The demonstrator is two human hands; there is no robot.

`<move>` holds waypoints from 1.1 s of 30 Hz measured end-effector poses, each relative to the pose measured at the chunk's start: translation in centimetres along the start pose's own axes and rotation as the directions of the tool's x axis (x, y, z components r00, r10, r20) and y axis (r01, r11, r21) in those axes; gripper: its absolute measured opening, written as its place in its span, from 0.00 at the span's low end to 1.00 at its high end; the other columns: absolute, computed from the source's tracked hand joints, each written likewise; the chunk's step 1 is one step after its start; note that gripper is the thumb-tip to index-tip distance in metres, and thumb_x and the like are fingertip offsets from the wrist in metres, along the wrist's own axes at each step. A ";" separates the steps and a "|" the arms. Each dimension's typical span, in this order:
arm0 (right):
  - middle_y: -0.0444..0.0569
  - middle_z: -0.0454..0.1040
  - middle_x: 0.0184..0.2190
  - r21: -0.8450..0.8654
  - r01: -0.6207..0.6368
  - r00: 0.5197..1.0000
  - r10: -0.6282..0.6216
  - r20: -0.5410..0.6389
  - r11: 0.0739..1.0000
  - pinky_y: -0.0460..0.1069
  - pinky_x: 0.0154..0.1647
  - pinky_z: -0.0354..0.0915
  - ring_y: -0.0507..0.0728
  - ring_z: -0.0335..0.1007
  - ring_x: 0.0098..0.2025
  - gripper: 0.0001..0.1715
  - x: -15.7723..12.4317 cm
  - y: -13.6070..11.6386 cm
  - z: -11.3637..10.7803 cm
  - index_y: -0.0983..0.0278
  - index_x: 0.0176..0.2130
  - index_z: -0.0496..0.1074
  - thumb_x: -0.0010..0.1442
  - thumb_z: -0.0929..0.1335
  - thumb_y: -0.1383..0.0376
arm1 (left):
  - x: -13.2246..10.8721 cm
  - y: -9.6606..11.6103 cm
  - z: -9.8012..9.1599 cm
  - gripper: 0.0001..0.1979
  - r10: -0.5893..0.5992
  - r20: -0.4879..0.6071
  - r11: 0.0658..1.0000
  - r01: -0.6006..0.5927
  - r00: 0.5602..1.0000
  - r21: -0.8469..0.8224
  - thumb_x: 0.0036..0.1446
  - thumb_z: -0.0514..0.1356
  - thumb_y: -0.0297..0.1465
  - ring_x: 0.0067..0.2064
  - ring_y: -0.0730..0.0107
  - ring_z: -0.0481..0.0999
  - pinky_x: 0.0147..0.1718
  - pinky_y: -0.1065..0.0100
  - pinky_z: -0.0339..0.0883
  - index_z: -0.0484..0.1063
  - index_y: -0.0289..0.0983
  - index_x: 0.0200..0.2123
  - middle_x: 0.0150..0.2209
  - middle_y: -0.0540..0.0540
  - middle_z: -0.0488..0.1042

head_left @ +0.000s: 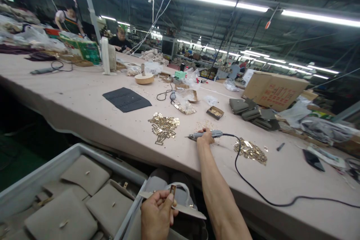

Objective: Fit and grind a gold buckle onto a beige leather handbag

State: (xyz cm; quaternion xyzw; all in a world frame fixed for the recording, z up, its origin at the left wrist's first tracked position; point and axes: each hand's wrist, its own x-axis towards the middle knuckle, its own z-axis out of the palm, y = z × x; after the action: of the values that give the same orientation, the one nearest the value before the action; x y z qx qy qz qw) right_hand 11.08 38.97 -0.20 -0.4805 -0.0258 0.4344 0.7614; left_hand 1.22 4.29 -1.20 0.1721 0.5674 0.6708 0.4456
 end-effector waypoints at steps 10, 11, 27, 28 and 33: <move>0.38 0.69 0.24 0.009 0.001 1.000 -0.001 0.003 1.000 0.42 0.19 0.66 0.47 0.63 0.19 0.15 0.1 -0.2 -0.1 0.63 0.32 0.60 0.60 0.71 0.71 | 0.3 -0.4 -0.4 0.26 0.005 0.004 1.000 -0.006 1.000 0.009 0.44 0.74 0.50 0.13 0.77 0.65 0.19 0.67 0.75 0.77 0.32 0.30 0.22 0.45 0.78; 0.38 0.69 0.24 0.006 0.000 1.000 0.000 0.000 1.000 0.42 0.19 0.66 0.47 0.63 0.19 0.15 0.1 -0.2 0.0 0.63 0.32 0.60 0.60 0.71 0.71 | 0.3 -0.5 -0.4 0.26 0.007 0.006 1.000 -0.007 1.000 0.012 0.44 0.74 0.50 0.13 0.77 0.65 0.20 0.67 0.75 0.77 0.32 0.30 0.22 0.45 0.78; 0.38 0.69 0.22 0.036 0.012 1.000 -0.013 0.023 0.999 0.43 0.17 0.65 0.48 0.62 0.18 0.14 -0.6 -0.2 0.7 0.62 0.31 0.60 0.55 0.70 0.72 | 0.2 0.1 -0.4 0.24 0.004 0.005 1.000 -0.004 1.000 0.008 0.45 0.73 0.48 0.13 0.77 0.65 0.20 0.67 0.75 0.77 0.32 0.29 0.21 0.45 0.78; 0.38 0.69 0.22 0.038 0.015 1.000 -0.016 0.024 0.999 0.43 0.17 0.65 0.48 0.62 0.18 0.14 -0.8 -0.2 0.8 0.62 0.31 0.60 0.55 0.70 0.73 | 0.1 0.2 -0.4 0.23 0.003 0.002 1.000 -0.003 1.000 0.006 0.45 0.73 0.48 0.13 0.77 0.65 0.21 0.67 0.76 0.77 0.32 0.29 0.20 0.45 0.78; 0.39 0.69 0.22 0.032 0.032 0.999 -0.033 0.026 0.999 0.44 0.16 0.64 0.49 0.62 0.18 0.13 -1.4 -0.6 0.8 0.61 0.31 0.60 0.54 0.70 0.72 | 0.0 0.5 -0.4 0.23 -0.009 0.006 1.000 0.009 1.000 0.003 0.45 0.73 0.47 0.13 0.77 0.65 0.22 0.68 0.76 0.78 0.32 0.30 0.21 0.46 0.78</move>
State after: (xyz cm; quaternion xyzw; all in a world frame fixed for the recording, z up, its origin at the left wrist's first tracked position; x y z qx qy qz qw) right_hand 10.19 38.46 1.22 -0.4623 -0.0369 0.4286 0.7754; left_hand 0.68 4.05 -0.86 0.1721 0.5677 0.6675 0.4501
